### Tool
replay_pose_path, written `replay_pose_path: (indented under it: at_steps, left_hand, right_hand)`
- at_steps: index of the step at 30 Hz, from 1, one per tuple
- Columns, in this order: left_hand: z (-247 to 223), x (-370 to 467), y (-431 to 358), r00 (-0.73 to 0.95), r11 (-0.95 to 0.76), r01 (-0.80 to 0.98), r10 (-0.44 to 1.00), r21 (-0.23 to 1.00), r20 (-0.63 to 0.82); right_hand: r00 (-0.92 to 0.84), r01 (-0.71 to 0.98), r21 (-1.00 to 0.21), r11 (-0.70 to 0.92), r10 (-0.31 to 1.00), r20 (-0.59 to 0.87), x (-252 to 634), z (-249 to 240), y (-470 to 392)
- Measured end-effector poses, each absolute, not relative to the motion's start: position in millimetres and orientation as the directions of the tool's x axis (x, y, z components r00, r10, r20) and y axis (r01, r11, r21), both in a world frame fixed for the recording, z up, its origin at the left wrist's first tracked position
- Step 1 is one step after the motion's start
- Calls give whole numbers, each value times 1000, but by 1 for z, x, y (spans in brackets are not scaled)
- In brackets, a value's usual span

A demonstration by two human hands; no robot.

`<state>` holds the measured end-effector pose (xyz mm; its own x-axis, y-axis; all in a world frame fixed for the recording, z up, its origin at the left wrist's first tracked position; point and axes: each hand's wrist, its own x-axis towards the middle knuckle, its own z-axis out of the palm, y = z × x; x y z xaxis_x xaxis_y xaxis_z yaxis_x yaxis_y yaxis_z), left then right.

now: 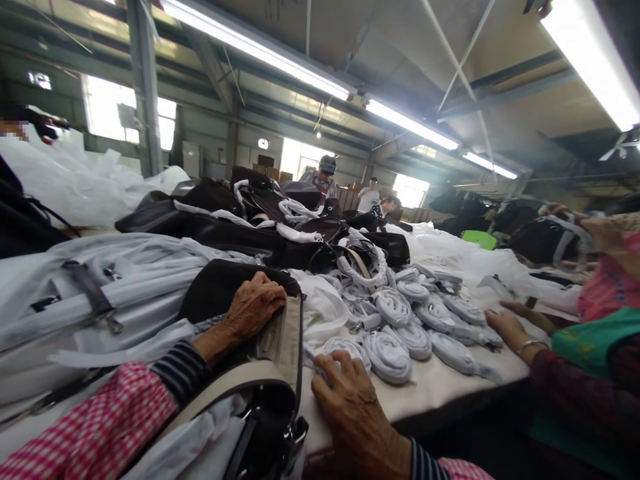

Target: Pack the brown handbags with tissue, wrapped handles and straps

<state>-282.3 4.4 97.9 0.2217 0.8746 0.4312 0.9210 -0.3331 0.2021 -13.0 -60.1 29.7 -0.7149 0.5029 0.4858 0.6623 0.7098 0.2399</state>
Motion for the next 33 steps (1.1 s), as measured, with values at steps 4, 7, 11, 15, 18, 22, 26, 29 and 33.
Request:
replay_pose_path:
  at_steps: [4, 7, 11, 15, 18, 22, 26, 29, 33]
  left_hand:
    - [99, -284, 3, 221, -338, 919, 868, 205, 444]
    - [100, -285, 3, 238, -356, 913, 863, 202, 445]
    - [98, -286, 4, 303, -407, 897, 851, 173, 428]
    - [96, -288, 7, 344, -440, 886, 835, 145, 430]
    - [93, -288, 9, 371, -466, 877, 814, 121, 446]
    - [90, -287, 13, 385, -484, 867, 800, 115, 460]
    - [86, -288, 16, 371, -486, 863, 795, 137, 480]
    - [84, -289, 16, 372, -494, 857, 790, 147, 487]
    - [84, -291, 16, 381, -507, 847, 788, 159, 483]
  right_hand:
    - [-786, 584, 388, 713, 379, 488, 7, 39, -50]
    - [-821, 522, 450, 725, 284, 496, 28, 56, -51]
    - [-869, 455, 452, 768, 272, 412, 52, 69, -69]
    - [-905, 391, 449, 803, 245, 349, 78, 63, -87]
    - [-841, 492, 348, 798, 333, 426, 89, 56, -90]
    - [-759, 558, 127, 820, 442, 477, 74, 51, -87]
    - [-664, 599, -5, 801, 501, 555, 46, 53, -92]
    - [-549, 607, -132, 784, 533, 644, 31, 55, -109]
    - [-600, 490, -289, 822, 559, 572, 10, 58, -131]
